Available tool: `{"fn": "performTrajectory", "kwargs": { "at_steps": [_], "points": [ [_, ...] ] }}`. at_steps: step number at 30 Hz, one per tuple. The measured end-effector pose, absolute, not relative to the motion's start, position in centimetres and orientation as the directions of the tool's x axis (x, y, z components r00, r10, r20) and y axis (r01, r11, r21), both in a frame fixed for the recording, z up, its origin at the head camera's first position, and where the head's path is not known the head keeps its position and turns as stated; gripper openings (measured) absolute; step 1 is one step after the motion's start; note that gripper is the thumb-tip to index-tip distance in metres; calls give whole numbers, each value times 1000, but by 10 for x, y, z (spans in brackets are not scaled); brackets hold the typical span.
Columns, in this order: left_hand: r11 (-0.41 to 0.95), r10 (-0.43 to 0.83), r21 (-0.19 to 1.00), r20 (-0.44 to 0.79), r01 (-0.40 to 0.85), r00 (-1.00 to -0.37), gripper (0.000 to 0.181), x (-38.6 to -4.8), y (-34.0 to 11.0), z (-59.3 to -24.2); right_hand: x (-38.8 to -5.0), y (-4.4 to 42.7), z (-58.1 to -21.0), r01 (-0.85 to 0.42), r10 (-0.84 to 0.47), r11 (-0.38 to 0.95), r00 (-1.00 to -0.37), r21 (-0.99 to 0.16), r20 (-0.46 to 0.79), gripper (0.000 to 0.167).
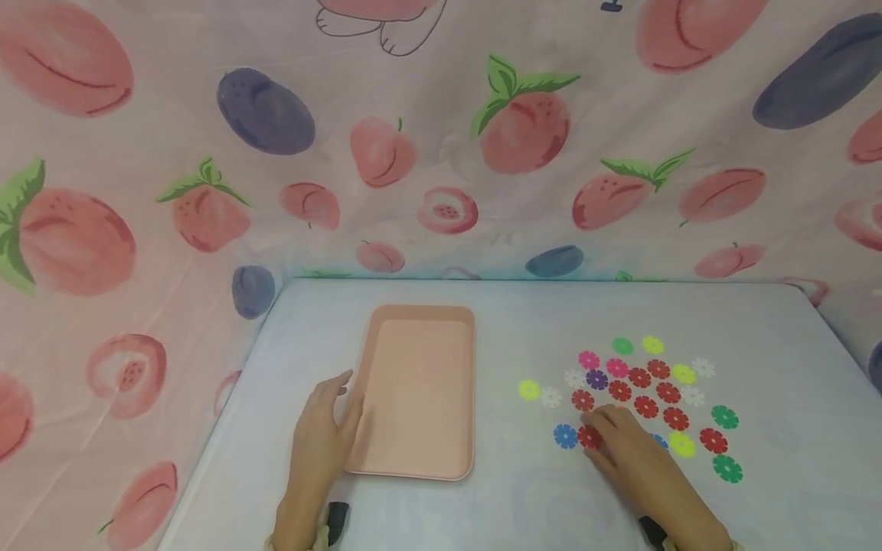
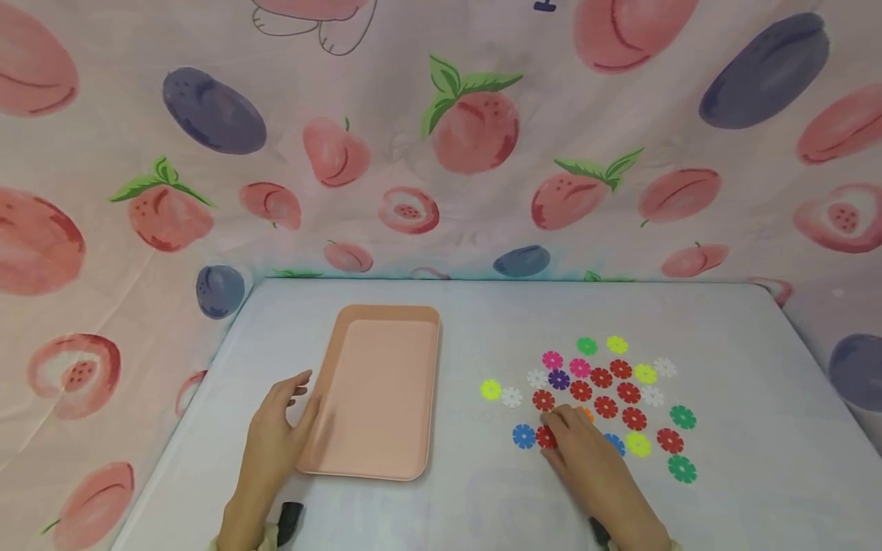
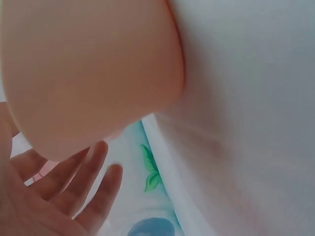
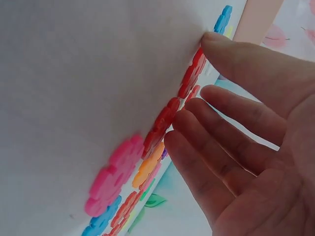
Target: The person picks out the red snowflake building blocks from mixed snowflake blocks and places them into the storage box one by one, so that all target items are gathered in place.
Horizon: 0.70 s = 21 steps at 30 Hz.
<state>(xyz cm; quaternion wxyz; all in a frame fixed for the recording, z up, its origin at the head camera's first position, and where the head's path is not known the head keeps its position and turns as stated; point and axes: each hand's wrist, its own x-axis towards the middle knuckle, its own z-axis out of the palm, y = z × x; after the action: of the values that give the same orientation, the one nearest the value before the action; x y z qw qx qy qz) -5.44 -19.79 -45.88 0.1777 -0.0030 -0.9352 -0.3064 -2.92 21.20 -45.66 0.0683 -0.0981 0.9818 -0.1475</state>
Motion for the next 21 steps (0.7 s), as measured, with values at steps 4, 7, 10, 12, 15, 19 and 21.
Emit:
{"fn": "performTrajectory", "kwargs": {
  "at_steps": [4, 7, 10, 12, 15, 19, 21],
  "points": [
    [785, -102, 610, 302, 110, -948, 35, -59, -200, -460, -30, 214, -457, -178, -218, 936, -971, -305, -102, 47],
    [764, -94, 635, 281, 111, -955, 35, -62, -201, -460, -31, 214, -456, -186, -224, 936, -970, -300, -98, 44],
    [751, -92, 655, 239, 91, -967, 35, -65, -203, -459, -31, 213, -456, -196, -234, 933, -968, -302, -93, 40],
    [748, -95, 662, 196, 60, -976, 35, -67, -205, -459, -31, 213, -455, -200, -237, 931, -968, -305, -86, 37],
    [747, -98, 664, 130, 13, -987, 34, -70, -206, -458, -31, 213, -455, -204, -237, 931, -969, -303, -75, 35],
    [737, -100, 676, 83, -18, -992, 33, -72, -207, -459, -30, 214, -455, -207, -235, 935, -970, -289, -67, 37],
    [731, -101, 682, 78, -21, -992, 33, -72, -208, -459, -30, 215, -455, -206, -235, 936, -969, -285, -71, 38]
  ]
}}
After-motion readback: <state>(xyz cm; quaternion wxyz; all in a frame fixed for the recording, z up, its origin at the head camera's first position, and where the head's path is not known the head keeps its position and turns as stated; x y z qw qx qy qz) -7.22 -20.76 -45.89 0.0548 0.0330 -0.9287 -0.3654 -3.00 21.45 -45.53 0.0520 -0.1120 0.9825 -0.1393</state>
